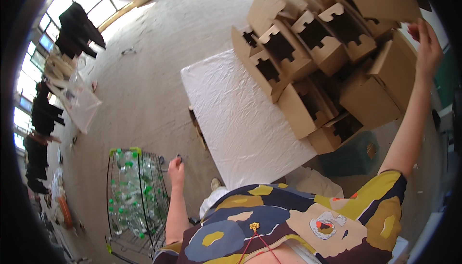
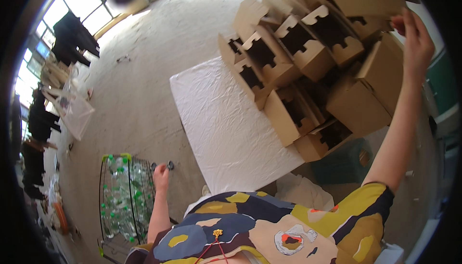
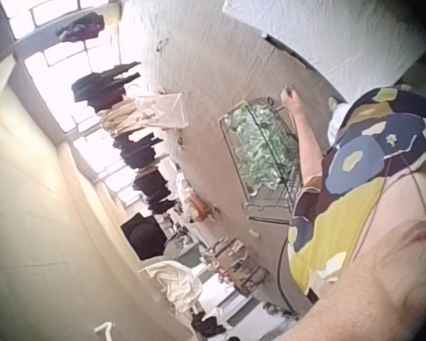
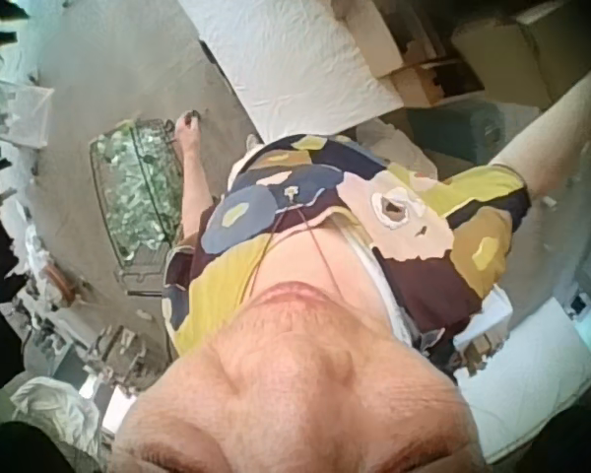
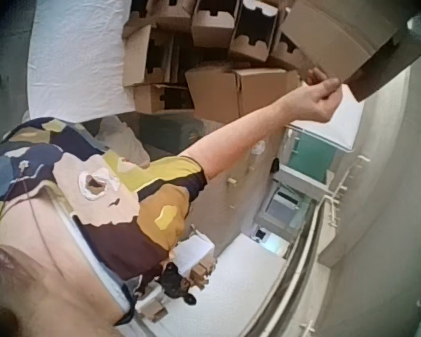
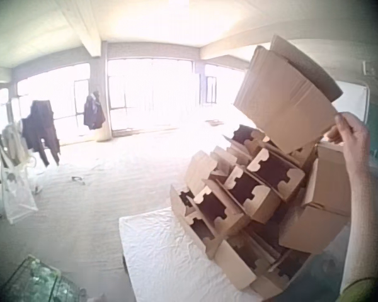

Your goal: The person places empty plastic bottles into cardboard boxes and folds the boxes closed by hand.

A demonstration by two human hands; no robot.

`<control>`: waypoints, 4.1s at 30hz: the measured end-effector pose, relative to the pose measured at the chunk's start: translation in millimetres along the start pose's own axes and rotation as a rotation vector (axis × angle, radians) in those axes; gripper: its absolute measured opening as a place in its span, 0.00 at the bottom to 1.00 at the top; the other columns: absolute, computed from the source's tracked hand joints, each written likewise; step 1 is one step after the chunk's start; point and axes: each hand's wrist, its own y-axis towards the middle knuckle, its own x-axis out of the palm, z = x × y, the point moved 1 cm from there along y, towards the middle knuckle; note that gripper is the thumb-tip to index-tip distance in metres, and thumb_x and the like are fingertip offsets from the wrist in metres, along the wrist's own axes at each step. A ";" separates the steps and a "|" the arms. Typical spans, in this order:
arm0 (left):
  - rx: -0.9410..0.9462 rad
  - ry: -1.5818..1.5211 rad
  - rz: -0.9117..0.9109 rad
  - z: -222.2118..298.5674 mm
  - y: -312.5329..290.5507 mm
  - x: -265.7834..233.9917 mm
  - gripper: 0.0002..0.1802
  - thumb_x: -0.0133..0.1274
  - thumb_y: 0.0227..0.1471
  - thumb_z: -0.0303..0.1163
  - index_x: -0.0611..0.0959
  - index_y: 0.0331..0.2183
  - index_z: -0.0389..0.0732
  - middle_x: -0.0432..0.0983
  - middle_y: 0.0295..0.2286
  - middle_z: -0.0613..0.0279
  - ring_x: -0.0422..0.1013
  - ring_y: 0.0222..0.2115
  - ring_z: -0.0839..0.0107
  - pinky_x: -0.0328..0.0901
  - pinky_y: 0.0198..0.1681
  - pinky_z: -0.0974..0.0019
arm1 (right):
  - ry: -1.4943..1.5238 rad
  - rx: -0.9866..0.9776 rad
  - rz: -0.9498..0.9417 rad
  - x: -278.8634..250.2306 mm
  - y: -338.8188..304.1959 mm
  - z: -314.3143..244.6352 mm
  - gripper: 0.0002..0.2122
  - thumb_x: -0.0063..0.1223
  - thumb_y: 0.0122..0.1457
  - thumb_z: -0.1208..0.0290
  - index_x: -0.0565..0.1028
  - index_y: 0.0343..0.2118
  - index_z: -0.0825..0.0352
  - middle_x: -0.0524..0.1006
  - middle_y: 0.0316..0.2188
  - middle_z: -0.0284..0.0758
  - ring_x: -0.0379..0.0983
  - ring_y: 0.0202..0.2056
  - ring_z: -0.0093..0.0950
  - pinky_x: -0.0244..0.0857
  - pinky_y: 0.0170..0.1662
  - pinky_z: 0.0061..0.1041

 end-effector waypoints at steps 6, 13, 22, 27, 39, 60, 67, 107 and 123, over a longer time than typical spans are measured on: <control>0.087 -0.360 -0.140 87.7 33.3 21.3 0.17 0.53 0.55 0.29 0.77 0.48 0.38 0.75 0.42 0.59 0.74 0.38 0.68 0.69 0.42 0.66 | 0.116 0.190 -0.256 26.1 -136.6 -137.8 0.10 0.52 0.64 0.63 0.80 0.40 0.62 0.78 0.22 0.32 0.74 0.26 0.20 0.68 0.34 0.19; -0.387 -0.846 -0.394 148.9 43.5 10.7 0.28 0.45 0.63 0.49 0.64 0.60 0.48 0.68 0.51 0.65 0.73 0.41 0.71 0.70 0.42 0.65 | 0.329 0.367 -0.618 107.7 -349.2 -223.7 0.08 0.57 0.53 0.82 0.78 0.37 0.70 0.78 0.22 0.38 0.77 0.22 0.29 0.71 0.28 0.26; -0.507 -0.822 -0.682 134.8 28.6 44.9 0.43 0.42 0.59 0.63 0.50 0.66 0.55 0.43 0.66 0.60 0.68 0.51 0.58 0.70 0.47 0.52 | 0.268 0.352 -1.084 102.3 -471.0 -299.3 0.07 0.58 0.55 0.67 0.78 0.32 0.64 0.79 0.24 0.37 0.77 0.25 0.38 0.69 0.27 0.33; -0.331 -0.728 -0.707 138.6 24.5 46.3 0.45 0.45 0.56 0.64 0.49 0.66 0.57 0.46 0.65 0.61 0.64 0.55 0.57 0.70 0.45 0.53 | 0.330 0.411 -0.950 120.9 -458.3 -297.0 0.07 0.58 0.56 0.69 0.77 0.32 0.66 0.78 0.29 0.38 0.76 0.30 0.39 0.69 0.31 0.34; 0.209 -0.449 -0.425 164.3 -0.4 49.9 0.52 0.59 0.41 0.32 0.52 0.65 0.46 0.48 0.62 0.43 0.47 0.64 0.47 0.46 0.66 0.55 | 0.141 -0.037 -1.499 146.3 -457.6 -287.7 0.33 0.68 0.37 0.74 0.70 0.53 0.63 0.73 0.40 0.38 0.68 0.47 0.38 0.58 0.57 0.39; -0.193 0.277 0.362 -162.0 57.0 -191.2 0.28 0.51 0.37 0.21 0.77 0.47 0.40 0.72 0.46 0.53 0.66 0.49 0.51 0.61 0.55 0.56 | 0.271 0.367 -1.632 150.7 -455.1 -302.0 0.17 0.63 0.42 0.83 0.76 0.38 0.72 0.77 0.39 0.39 0.75 0.41 0.38 0.70 0.46 0.32; -0.483 0.962 -0.224 -267.4 -9.5 -256.0 0.25 0.55 0.49 0.30 0.75 0.51 0.50 0.65 0.55 0.63 0.58 0.59 0.59 0.52 0.61 0.43 | 0.181 0.336 -1.625 153.9 -461.7 -323.2 0.17 0.61 0.42 0.84 0.76 0.39 0.72 0.77 0.39 0.40 0.76 0.41 0.38 0.71 0.44 0.31; -0.551 -0.969 -1.079 255.0 33.7 -19.2 0.35 0.48 0.55 0.59 0.77 0.45 0.34 0.78 0.37 0.50 0.77 0.35 0.58 0.73 0.40 0.58 | 0.189 -0.121 -1.266 119.5 -486.7 -285.8 0.04 0.53 0.49 0.74 0.76 0.28 0.62 0.74 0.29 0.33 0.73 0.37 0.32 0.65 0.41 0.33; -0.257 0.267 -1.035 225.5 41.0 90.1 0.42 0.57 0.50 0.47 0.61 0.59 0.36 0.73 0.44 0.51 0.72 0.41 0.64 0.70 0.40 0.59 | 0.220 -0.242 -1.327 116.7 -485.5 -280.4 0.05 0.51 0.49 0.72 0.77 0.27 0.65 0.76 0.29 0.35 0.74 0.34 0.31 0.66 0.36 0.31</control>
